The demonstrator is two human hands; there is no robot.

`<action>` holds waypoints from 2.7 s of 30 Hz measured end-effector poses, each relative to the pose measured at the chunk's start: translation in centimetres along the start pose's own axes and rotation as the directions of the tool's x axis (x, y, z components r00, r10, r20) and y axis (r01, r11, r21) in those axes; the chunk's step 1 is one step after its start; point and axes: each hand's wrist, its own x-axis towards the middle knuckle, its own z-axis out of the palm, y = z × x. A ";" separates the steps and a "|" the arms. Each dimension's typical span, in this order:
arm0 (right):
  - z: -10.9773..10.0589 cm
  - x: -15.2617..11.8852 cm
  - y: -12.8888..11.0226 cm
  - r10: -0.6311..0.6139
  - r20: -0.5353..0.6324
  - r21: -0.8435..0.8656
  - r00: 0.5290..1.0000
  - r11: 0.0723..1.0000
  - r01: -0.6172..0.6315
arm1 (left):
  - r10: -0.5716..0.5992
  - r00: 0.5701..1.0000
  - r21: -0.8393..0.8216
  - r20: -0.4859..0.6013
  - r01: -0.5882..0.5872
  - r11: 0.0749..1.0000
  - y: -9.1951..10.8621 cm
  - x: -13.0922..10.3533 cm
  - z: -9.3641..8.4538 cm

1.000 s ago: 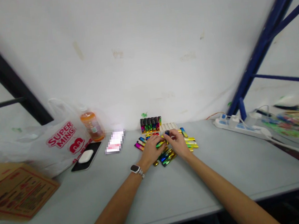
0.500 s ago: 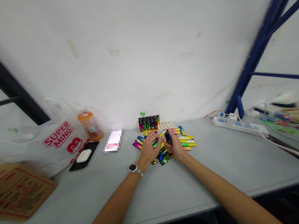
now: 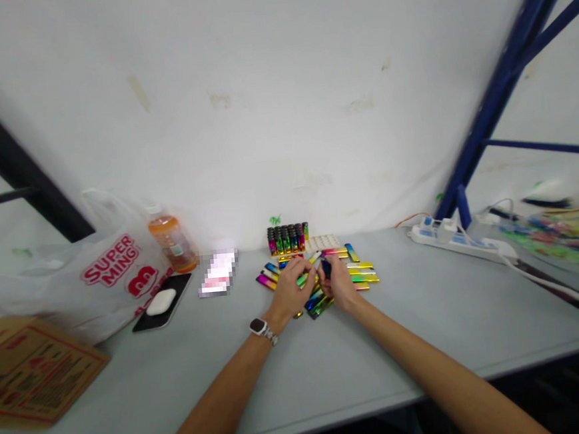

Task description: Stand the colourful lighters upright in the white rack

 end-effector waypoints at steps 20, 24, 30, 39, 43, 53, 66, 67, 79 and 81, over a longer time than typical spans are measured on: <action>-0.1 -0.1 0.1 0.062 0.088 0.131 0.994 0.989 -0.074 | 0.004 1.000 0.008 0.007 -0.004 1.000 0.0 0.0 0.0; 0.1 0.0 0.0 0.032 -0.006 0.043 0.999 0.999 -0.032 | 0.014 1.000 0.013 0.013 -0.014 1.000 -0.1 0.0 0.0; 0.1 -0.2 0.0 0.013 -0.034 -0.010 0.999 1.000 -0.013 | -0.003 1.000 0.006 0.023 0.002 1.000 0.0 0.0 -0.1; 0.1 0.0 0.3 -0.018 -0.031 -0.038 0.999 0.999 0.017 | 0.003 1.000 0.010 0.021 -0.003 1.000 0.1 0.0 -0.1; 0.0 0.1 0.4 -0.022 -0.029 -0.038 0.999 0.999 0.021 | 0.000 1.000 0.015 0.024 0.000 1.000 0.0 0.0 -0.1; -0.3 0.4 0.8 0.016 0.042 0.066 0.999 0.998 -0.019 | -0.009 0.999 0.021 0.034 0.008 1.000 0.0 -0.1 -0.1; -0.8 1.0 0.4 -0.176 0.008 -0.080 0.984 0.981 0.176 | -0.051 0.997 0.046 0.061 0.048 0.998 -1.4 -0.2 0.2; -0.9 1.1 0.5 -0.195 0.023 -0.098 0.981 0.976 0.196 | -0.050 0.997 0.047 0.064 0.047 0.998 -1.5 -0.3 0.3; -3.8 3.1 -0.9 -0.480 0.156 -0.398 0.863 0.769 0.500 | -0.062 0.996 0.042 0.066 0.059 0.997 -1.5 -0.3 0.2; -4.0 4.1 -1.4 -0.482 0.188 -0.405 0.856 0.756 0.515 | -0.073 0.994 0.046 0.078 0.070 0.997 -1.6 -0.4 0.2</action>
